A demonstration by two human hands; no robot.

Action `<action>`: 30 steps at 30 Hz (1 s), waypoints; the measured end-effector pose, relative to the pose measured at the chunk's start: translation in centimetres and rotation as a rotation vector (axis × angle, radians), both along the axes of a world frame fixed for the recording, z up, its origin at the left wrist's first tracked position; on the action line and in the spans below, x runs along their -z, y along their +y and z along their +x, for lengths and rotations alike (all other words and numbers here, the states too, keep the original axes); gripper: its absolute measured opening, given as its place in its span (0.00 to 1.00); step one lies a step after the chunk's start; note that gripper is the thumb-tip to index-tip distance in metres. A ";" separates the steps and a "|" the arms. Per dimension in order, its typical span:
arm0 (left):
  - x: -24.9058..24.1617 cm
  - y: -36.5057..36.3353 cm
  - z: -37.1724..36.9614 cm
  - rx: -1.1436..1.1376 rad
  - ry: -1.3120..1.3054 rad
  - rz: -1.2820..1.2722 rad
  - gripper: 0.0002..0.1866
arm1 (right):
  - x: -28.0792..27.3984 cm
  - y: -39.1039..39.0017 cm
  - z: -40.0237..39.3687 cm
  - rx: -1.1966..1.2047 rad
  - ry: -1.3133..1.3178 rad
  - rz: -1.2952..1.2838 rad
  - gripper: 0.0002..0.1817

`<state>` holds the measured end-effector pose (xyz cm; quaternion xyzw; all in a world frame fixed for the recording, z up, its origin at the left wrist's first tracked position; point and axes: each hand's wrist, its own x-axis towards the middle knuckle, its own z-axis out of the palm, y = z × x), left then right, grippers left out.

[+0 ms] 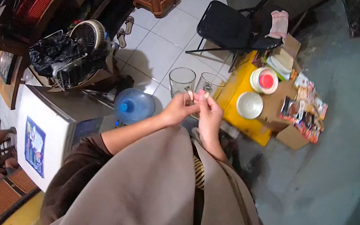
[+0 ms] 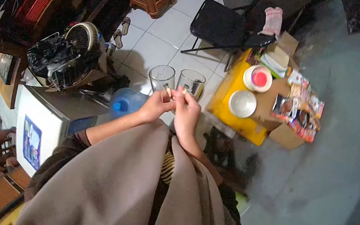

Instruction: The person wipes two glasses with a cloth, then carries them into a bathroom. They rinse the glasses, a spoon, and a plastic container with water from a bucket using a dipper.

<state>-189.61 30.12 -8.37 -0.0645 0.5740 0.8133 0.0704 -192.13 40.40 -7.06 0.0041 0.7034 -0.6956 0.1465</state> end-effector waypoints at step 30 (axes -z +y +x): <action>-2.4 -27.3 -39.0 -0.252 -0.287 0.098 0.13 | 4.4 -7.2 -59.2 0.471 -0.074 -0.443 0.10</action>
